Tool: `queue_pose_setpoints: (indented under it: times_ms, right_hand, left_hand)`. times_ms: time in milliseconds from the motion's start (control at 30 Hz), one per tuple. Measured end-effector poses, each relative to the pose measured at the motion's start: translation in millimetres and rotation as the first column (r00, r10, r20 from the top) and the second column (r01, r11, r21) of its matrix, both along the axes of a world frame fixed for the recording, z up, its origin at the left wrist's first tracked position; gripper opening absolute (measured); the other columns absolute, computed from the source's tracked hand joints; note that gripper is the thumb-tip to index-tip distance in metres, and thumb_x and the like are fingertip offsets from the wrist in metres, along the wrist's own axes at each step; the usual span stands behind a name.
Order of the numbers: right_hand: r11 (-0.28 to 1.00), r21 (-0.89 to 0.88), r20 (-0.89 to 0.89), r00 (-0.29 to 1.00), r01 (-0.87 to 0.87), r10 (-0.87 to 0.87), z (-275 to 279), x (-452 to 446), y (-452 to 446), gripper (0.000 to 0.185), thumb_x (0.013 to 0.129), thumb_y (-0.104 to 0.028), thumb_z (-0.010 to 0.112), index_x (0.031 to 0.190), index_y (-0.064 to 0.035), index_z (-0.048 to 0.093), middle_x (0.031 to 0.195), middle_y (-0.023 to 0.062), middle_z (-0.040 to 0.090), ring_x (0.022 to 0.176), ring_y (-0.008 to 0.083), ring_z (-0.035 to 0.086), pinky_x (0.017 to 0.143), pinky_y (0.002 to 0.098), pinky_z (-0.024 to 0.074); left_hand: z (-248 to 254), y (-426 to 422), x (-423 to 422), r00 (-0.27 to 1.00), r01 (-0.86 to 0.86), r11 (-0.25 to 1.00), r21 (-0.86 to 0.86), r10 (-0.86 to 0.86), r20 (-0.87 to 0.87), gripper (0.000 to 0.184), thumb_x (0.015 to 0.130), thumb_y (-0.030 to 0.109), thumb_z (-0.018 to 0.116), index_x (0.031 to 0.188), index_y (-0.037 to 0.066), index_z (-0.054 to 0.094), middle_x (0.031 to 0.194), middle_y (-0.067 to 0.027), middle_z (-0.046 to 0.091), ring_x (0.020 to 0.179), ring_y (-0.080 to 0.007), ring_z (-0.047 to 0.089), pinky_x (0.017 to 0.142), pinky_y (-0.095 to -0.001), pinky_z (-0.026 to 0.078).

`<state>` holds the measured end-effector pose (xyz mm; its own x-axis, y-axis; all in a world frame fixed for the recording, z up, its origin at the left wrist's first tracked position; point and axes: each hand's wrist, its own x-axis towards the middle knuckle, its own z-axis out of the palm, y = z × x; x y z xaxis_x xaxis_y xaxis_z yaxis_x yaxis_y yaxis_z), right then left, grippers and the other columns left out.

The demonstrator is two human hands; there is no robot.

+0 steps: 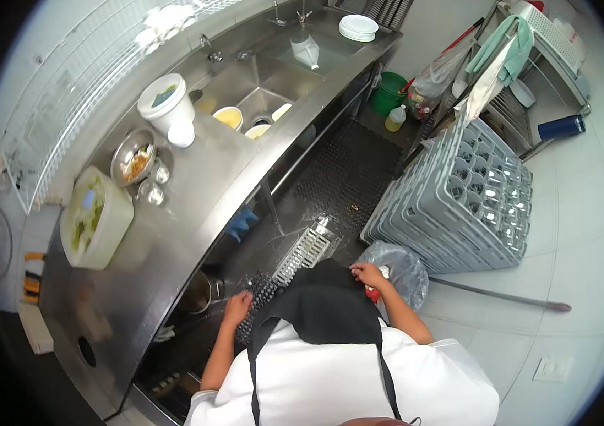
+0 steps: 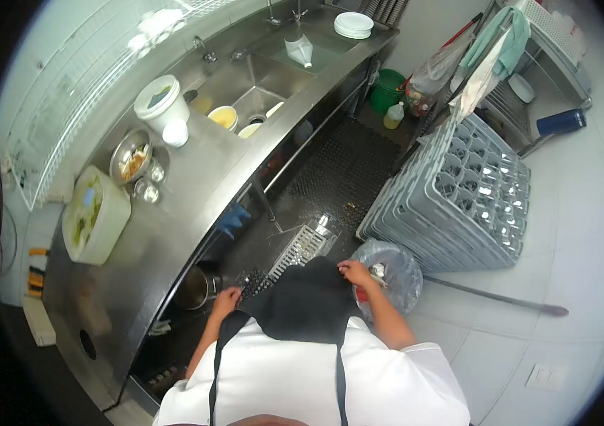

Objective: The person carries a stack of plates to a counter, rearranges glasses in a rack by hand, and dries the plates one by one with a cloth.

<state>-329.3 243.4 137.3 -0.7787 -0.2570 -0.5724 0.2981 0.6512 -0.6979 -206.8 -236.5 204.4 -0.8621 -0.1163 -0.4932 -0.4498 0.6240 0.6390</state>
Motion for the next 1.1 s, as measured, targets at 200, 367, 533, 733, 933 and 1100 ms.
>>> queue_pose_setpoints:
  times_ms: [200, 367, 533, 733, 933, 1100]
  right_hand:
    - [0.788, -0.328, 0.337, 0.844, 0.521, -0.418, 22.5, -188.5, 3.0, 0.029, 0.104, -0.022, 0.057, 0.127, -0.0071, 0.066, 0.103, 0.0057, 0.074, 0.087, 0.0159, 0.072, 0.072, 0.0303, 0.0579]
    - [0.640, -0.496, 0.275, 0.805, 0.587, -0.525, 12.0, -425.1, 57.5, 0.031, 0.103, -0.025, 0.059, 0.126, -0.0047, 0.065, 0.105, 0.0081, 0.073, 0.086, 0.0164, 0.071, 0.073, 0.0304, 0.0586]
    - [0.744, -0.421, 0.151, 0.849, 0.519, -0.506, 70.6, -625.8, 94.1, 0.032, 0.104, -0.029, 0.058, 0.124, -0.0052, 0.067, 0.105, 0.0077, 0.072, 0.087, 0.0156, 0.071, 0.073, 0.0293, 0.0575]
    - [0.760, -0.497, 0.044, 0.887, 0.419, -0.460, 139.1, -787.4, 120.6, 0.035, 0.103, -0.031, 0.060, 0.126, -0.0055, 0.066, 0.106, 0.0060, 0.071, 0.090, 0.0146, 0.069, 0.073, 0.0290, 0.0560]
    - [0.792, -0.487, -0.064, 0.889, 0.369, -0.453, 163.2, -948.9, 158.8, 0.052, 0.101, -0.036, 0.064, 0.142, -0.0058, 0.054, 0.119, 0.0062, 0.066, 0.104, 0.0152, 0.064, 0.077, 0.0301, 0.0546]
    - [0.867, -0.312, -0.260, 0.844, 0.387, -0.470, 178.7, -1155.5, 190.8, 0.080, 0.097, -0.051, 0.064, 0.154, -0.0014, 0.037, 0.132, 0.0127, 0.061, 0.118, 0.0222, 0.059, 0.090, 0.0351, 0.0514]
  left_hand:
    - [134.6, 89.9, -301.0, 0.882, 0.217, 0.969, 0.116, -0.144, -0.449, 0.027, 0.100, 0.024, 0.061, 0.113, 0.003, 0.073, 0.095, -0.0151, 0.075, 0.086, -0.0274, 0.073, 0.076, -0.0371, 0.055]
    - [155.1, 194.1, -491.3, 0.850, 0.151, 0.966, 0.208, -0.020, -0.527, 0.021, 0.099, 0.013, 0.062, 0.114, 0.002, 0.072, 0.091, -0.0128, 0.072, 0.080, -0.0232, 0.070, 0.075, -0.0317, 0.053]
    - [175.3, 257.6, -630.7, 0.871, 0.119, 0.951, 0.287, 0.039, -0.489, 0.022, 0.101, 0.014, 0.060, 0.114, 0.001, 0.071, 0.098, -0.0141, 0.071, 0.086, -0.0240, 0.070, 0.078, -0.0322, 0.053]
    - [168.0, 292.1, -781.2, 0.827, -0.090, 0.927, 0.365, 0.274, -0.491, 0.022, 0.101, 0.016, 0.061, 0.113, 0.002, 0.072, 0.105, -0.0120, 0.071, 0.093, -0.0207, 0.068, 0.080, -0.0317, 0.053]
    - [142.4, 337.7, -982.5, 0.775, -0.196, 0.911, 0.364, 0.371, -0.511, 0.034, 0.100, 0.026, 0.063, 0.124, 0.001, 0.066, 0.113, -0.0159, 0.068, 0.098, -0.0236, 0.068, 0.080, -0.0333, 0.052]
    - [93.2, 369.6, -1194.6, 0.715, -0.306, 0.895, 0.325, 0.442, -0.542, 0.052, 0.099, 0.035, 0.064, 0.136, -0.001, 0.058, 0.131, -0.0220, 0.062, 0.114, -0.0338, 0.065, 0.092, -0.0399, 0.052]
